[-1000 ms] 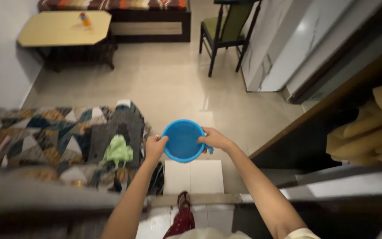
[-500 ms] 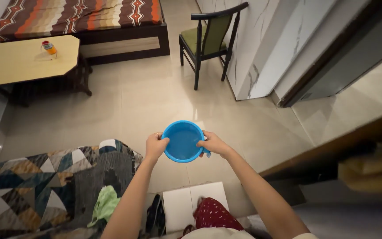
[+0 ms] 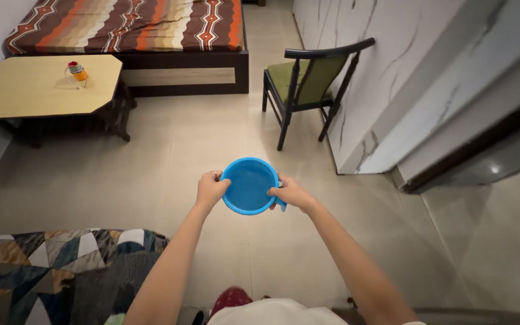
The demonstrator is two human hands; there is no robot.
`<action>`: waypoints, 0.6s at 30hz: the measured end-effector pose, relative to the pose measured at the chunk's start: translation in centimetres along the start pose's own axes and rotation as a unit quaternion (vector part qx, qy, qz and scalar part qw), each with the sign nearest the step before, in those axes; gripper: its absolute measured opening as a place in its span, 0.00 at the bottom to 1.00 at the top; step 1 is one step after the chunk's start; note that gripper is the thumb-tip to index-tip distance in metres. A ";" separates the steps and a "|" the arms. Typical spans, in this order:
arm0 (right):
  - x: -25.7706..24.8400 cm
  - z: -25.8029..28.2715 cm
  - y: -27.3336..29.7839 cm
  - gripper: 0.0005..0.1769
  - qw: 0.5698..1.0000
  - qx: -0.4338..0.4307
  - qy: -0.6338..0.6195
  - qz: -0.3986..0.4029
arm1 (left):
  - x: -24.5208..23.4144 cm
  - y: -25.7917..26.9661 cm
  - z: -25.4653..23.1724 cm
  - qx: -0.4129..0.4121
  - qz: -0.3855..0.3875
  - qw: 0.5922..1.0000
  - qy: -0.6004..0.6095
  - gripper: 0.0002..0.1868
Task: The person fills a blue mug with water in a bathroom and carries it to a balcony to wash away debris using a squeegee. They then pick up small plastic toys from the balcony floor and place them inside a white cupboard.
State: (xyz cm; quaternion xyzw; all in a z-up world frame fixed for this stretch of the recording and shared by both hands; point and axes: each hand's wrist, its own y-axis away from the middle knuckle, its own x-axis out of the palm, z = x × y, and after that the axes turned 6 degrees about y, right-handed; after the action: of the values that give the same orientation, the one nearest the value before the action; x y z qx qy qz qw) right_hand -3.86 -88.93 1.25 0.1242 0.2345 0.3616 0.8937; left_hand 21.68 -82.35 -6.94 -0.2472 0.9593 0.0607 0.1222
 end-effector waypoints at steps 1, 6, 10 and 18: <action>-0.8 0.3 -1.9 0.34 1.000 0.002 -0.001 -0.007 | 0.3 -2.0 -0.1 0.002 -0.010 1.000 0.004 0.10; -3.7 1.3 -12.0 0.33 0.999 -0.029 -0.036 -0.017 | 1.1 -11.8 0.8 0.026 -0.020 0.999 0.011 0.11; -6.3 2.9 -20.5 0.32 0.999 -0.029 -0.034 -0.011 | 0.8 -21.2 1.1 0.026 0.010 0.999 0.017 0.11; -12.7 7.8 -40.6 0.30 0.998 -0.024 -0.050 -0.001 | -0.6 -43.5 -0.6 0.033 0.133 0.990 -0.018 0.07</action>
State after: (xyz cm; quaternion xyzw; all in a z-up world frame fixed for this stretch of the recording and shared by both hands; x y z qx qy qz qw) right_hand 16.04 -127.01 -3.81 0.1208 0.1808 0.3596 0.9074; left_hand 43.37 -120.07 -8.63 -0.1118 0.9829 0.0487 0.1382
